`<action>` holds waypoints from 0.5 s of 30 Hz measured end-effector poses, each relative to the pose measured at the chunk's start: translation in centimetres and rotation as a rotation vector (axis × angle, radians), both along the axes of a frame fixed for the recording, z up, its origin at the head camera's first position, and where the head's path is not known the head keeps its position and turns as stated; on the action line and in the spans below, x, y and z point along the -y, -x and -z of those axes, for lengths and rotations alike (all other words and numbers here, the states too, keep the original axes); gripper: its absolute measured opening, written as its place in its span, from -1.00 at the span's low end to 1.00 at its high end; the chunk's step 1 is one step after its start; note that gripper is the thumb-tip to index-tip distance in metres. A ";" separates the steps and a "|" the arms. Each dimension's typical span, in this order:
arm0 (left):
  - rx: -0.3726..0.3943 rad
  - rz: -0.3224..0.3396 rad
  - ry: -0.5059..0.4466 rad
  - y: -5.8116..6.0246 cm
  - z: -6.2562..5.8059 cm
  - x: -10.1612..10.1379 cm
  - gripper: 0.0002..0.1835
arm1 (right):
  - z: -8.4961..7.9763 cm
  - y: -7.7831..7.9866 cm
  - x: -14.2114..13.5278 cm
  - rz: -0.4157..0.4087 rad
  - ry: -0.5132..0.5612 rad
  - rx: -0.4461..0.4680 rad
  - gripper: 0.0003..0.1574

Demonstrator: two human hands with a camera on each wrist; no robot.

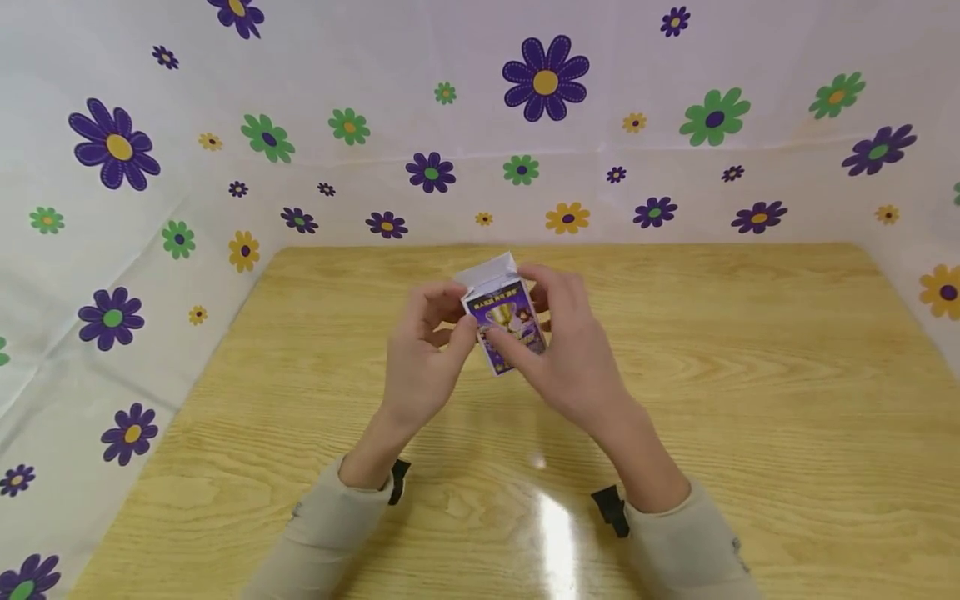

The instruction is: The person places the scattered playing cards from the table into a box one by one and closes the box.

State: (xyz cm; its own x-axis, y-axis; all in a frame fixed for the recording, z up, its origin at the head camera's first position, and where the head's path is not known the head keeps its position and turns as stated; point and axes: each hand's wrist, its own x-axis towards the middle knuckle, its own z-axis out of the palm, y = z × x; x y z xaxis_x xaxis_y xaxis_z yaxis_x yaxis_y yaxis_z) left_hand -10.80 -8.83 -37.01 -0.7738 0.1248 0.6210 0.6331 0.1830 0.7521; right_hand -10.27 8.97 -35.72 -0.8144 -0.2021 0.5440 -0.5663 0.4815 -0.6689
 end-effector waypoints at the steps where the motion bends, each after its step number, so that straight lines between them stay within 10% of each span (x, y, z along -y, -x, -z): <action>1: 0.016 0.018 -0.009 0.1 -0.2 0.3 -0.71 | -0.2 0.0 -0.2 -0.026 0.032 0.030 -0.23; 15: 0.004 0.108 -0.036 0.2 -1.0 0.9 -0.70 | -1.1 -0.2 -1.2 -0.140 0.333 0.204 -0.54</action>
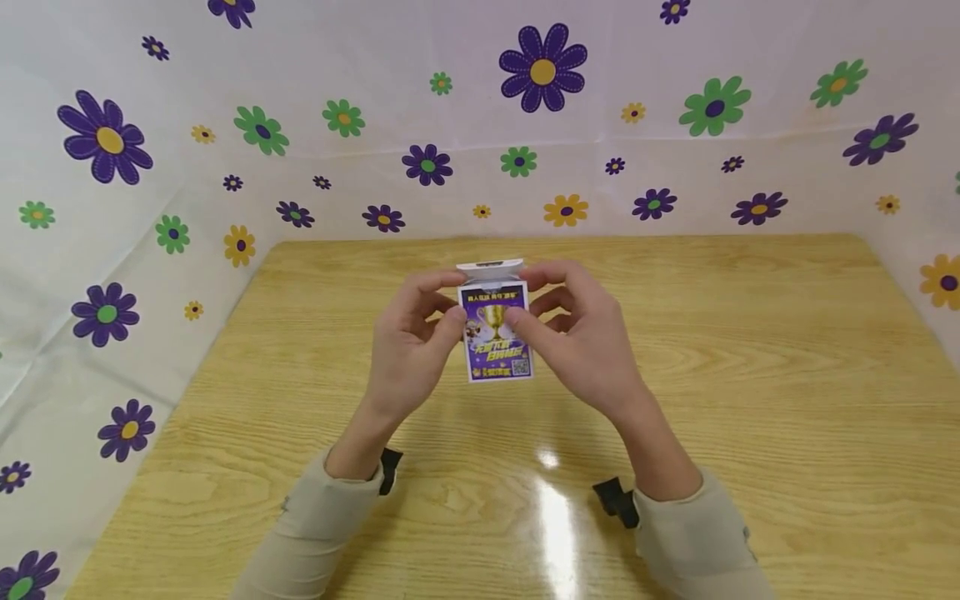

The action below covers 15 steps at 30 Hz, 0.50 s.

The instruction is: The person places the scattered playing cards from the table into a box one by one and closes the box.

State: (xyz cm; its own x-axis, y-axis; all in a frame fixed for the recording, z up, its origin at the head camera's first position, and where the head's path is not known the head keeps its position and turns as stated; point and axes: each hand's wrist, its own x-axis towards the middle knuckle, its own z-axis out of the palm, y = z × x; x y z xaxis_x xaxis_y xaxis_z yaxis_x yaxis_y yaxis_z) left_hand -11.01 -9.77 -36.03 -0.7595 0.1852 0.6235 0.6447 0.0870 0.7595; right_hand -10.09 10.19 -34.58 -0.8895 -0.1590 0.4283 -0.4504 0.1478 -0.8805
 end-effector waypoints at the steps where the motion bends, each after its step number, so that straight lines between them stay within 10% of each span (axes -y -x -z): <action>1: -0.016 -0.005 0.001 0.0 0.0 0.0 -0.70 | 0.0 0.0 0.0 -0.001 0.011 0.002 -0.54; 15: -0.112 -0.041 0.014 0.5 0.6 -0.2 -0.63 | 0.3 0.0 0.1 0.069 -0.047 -0.071 -0.40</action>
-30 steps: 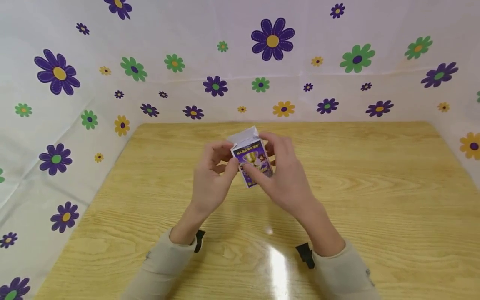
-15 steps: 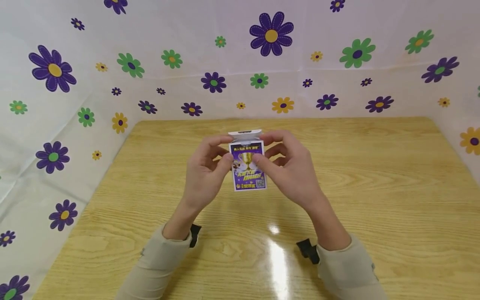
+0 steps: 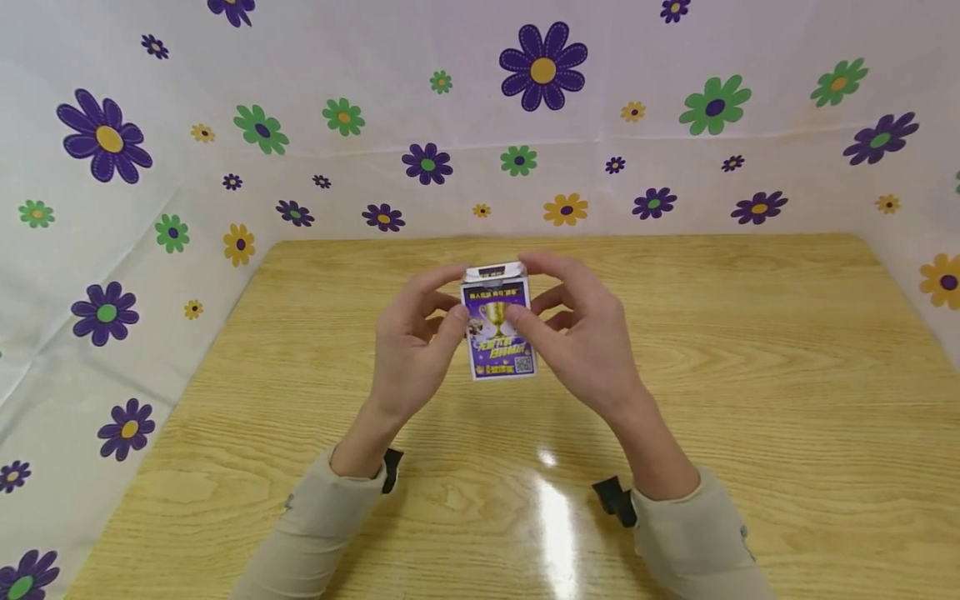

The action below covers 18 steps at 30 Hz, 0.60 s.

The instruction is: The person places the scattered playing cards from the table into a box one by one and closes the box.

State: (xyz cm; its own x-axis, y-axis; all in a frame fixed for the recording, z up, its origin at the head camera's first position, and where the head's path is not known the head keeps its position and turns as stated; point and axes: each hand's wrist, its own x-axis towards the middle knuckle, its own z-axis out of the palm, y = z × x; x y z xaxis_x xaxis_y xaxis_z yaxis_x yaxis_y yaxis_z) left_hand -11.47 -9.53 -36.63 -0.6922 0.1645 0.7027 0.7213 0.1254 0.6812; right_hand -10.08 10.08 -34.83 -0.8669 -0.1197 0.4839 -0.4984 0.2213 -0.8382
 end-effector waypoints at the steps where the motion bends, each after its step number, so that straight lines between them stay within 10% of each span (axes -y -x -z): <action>1: -0.008 -0.004 0.004 0.0 0.0 0.0 -0.63 | 0.0 0.0 0.0 0.000 -0.005 -0.016 -0.40; 18: -0.072 -0.090 0.123 -0.2 0.0 0.0 -0.63 | 0.6 0.3 0.2 0.014 -0.060 -0.150 -0.40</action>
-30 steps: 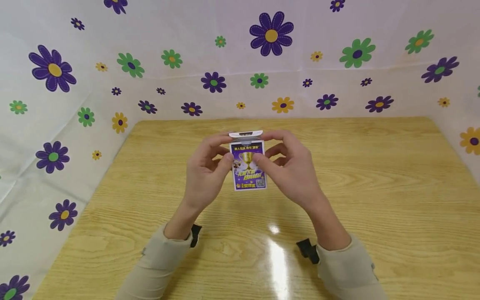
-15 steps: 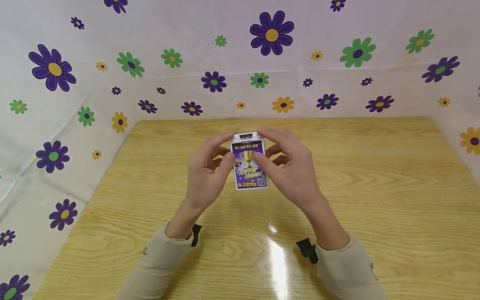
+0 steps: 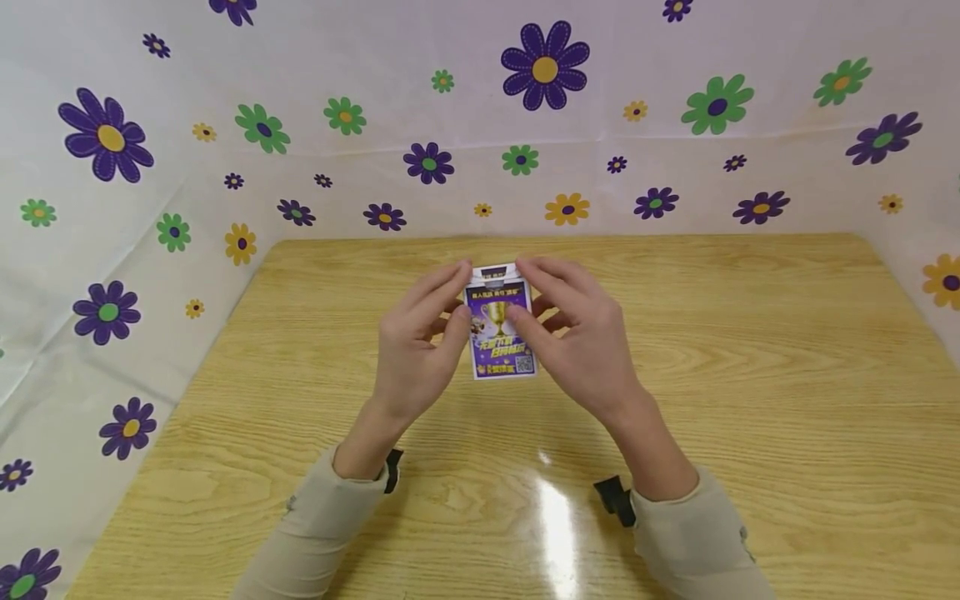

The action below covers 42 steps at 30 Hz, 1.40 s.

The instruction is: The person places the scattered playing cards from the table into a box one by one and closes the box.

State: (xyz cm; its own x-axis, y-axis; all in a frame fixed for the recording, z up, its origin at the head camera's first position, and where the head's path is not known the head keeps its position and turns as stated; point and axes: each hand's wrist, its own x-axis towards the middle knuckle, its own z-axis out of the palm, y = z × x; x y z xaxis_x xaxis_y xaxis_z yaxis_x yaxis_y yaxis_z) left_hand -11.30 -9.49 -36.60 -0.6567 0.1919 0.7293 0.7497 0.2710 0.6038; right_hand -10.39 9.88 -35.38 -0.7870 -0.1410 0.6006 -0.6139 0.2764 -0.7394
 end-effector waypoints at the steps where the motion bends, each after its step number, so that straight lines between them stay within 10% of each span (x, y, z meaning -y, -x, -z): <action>1: -0.002 -0.001 0.001 0.0 0.0 0.0 -0.63 | 0.0 0.0 0.0 0.000 0.003 -0.002 -0.41; 42: 0.040 0.004 -0.013 -0.2 0.1 0.0 -0.74 | 0.6 0.1 0.4 0.047 -0.057 -0.059 -0.65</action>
State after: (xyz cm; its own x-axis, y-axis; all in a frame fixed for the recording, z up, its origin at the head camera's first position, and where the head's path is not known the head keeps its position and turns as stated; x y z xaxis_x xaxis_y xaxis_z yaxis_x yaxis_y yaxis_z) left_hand -11.06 -9.53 -36.72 -0.6845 0.1855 0.7050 0.7261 0.2596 0.6367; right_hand -10.45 9.44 -35.95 -0.7568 -0.1402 0.6385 -0.6415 0.3467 -0.6843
